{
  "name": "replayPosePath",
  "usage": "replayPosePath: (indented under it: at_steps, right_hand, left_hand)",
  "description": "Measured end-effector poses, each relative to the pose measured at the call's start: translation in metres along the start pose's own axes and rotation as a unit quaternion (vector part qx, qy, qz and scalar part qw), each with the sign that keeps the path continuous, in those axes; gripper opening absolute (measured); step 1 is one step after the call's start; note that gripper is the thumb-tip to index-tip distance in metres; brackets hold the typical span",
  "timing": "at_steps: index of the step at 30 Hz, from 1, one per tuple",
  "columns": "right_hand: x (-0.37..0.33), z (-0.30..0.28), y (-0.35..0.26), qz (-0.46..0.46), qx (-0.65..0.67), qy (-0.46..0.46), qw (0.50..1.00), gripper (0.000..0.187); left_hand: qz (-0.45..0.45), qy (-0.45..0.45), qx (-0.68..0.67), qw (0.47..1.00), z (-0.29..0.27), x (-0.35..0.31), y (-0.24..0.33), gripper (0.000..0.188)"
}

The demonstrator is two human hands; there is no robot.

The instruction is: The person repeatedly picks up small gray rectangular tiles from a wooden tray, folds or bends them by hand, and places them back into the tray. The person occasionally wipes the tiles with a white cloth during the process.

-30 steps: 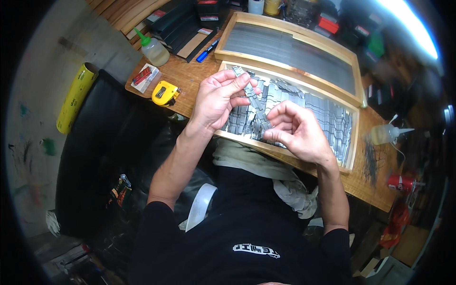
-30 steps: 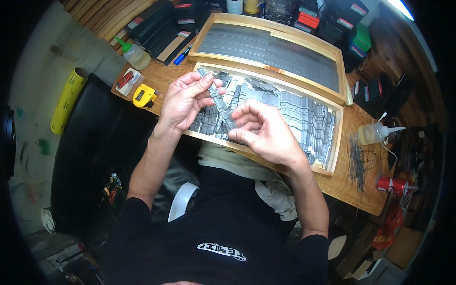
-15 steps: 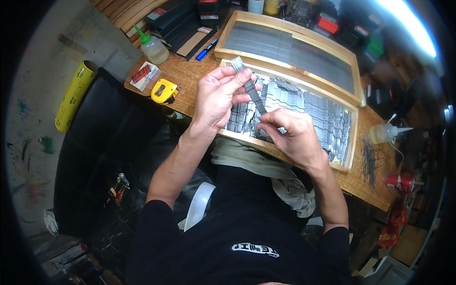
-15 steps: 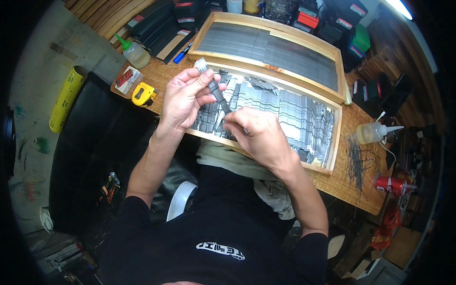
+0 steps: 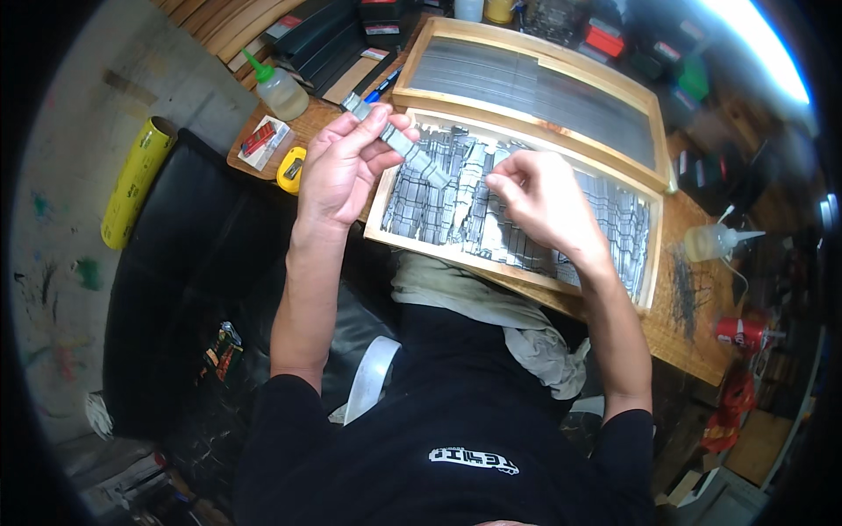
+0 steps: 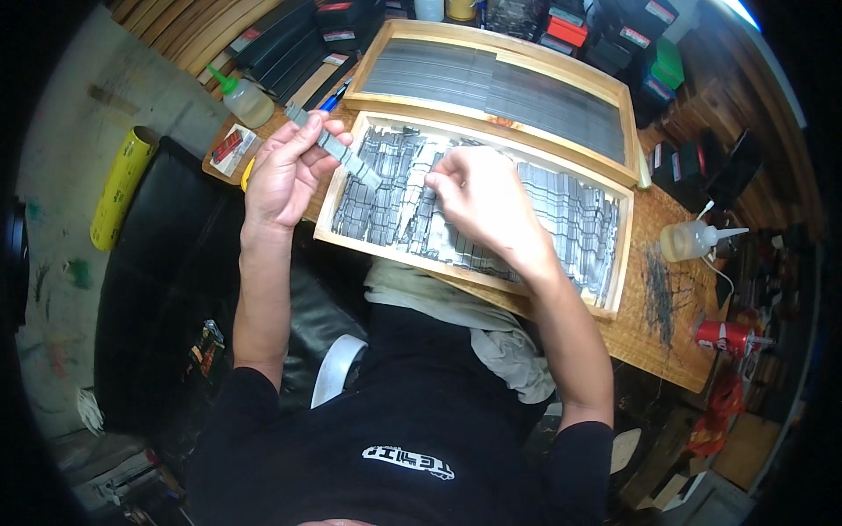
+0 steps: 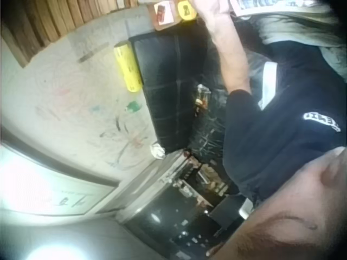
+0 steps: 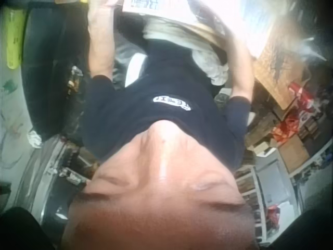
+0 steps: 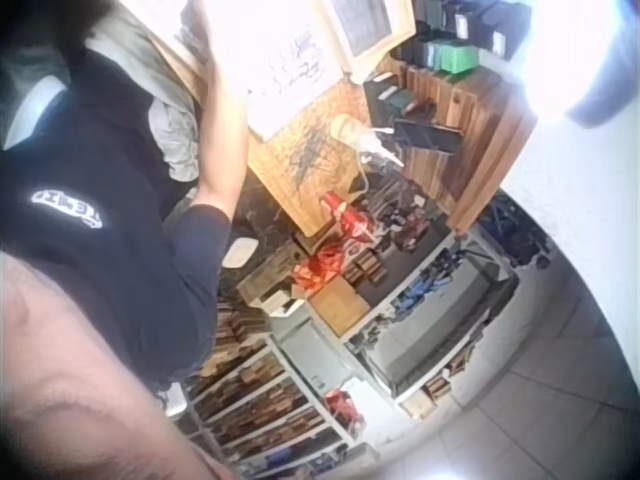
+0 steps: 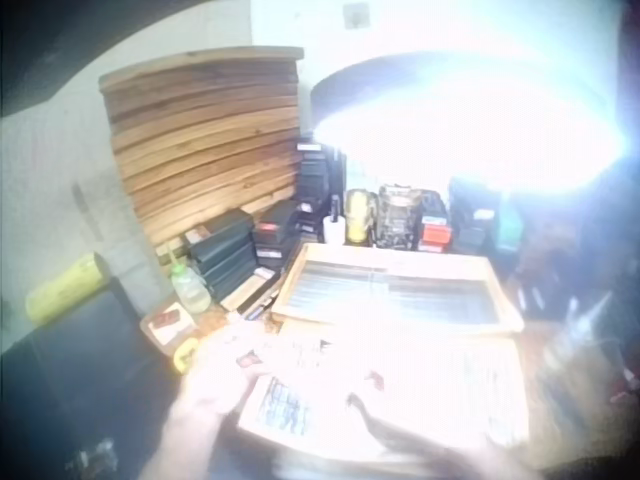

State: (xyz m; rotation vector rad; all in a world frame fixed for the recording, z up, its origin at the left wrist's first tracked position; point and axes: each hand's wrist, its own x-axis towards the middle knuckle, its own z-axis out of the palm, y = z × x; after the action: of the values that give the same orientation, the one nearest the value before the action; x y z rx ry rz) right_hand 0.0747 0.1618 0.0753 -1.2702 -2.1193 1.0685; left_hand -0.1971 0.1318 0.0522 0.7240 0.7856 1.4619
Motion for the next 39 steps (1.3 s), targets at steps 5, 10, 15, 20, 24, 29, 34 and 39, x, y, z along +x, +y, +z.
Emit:
replayPosePath:
  at_steps: [5,10,15,20,24,29,34,39]
  right_hand:
    - [0.019,0.03,-0.019,0.026,-0.133,-0.106,0.985,0.033]
    - [0.011,0.032,-0.024,0.016,-0.179,-0.127,0.975,0.03]
    - [0.013,0.032,-0.024,0.07,-0.132,-0.145,0.978,0.024]
    - [0.008,0.035,-0.025,0.096,-0.102,-0.109,0.984,0.023]
    - [0.008,0.03,-0.014,0.085,-0.03,-0.114,0.989,0.023]
    - [0.004,0.012,-0.004,0.053,0.231,-0.193,0.952,0.015]
    - [0.01,0.005,-0.006,0.087,0.233,-0.221,0.943,0.018]
    - [0.022,0.016,0.014,-0.002,0.228,-0.202,0.953,0.021]
  left_hand:
    - [-0.019,0.042,0.032,0.998,-0.01,-0.011,-0.009,0.02]
    - [-0.005,0.062,0.027,0.998,-0.012,-0.018,-0.008,0.021]
    - [-0.016,0.032,0.035,0.999,-0.015,-0.019,-0.011,0.023]
    - [-0.028,0.022,0.085,0.996,-0.012,-0.017,-0.01,0.023]
    - [-0.049,-0.009,0.107,0.993,-0.015,-0.015,-0.007,0.024]
    - [-0.089,-0.044,0.076,0.992,-0.002,-0.013,-0.02,0.025]
    - [-0.092,-0.031,0.069,0.993,0.007,-0.013,-0.026,0.027]
    - [-0.05,-0.009,0.127,0.991,0.015,-0.005,-0.035,0.029]
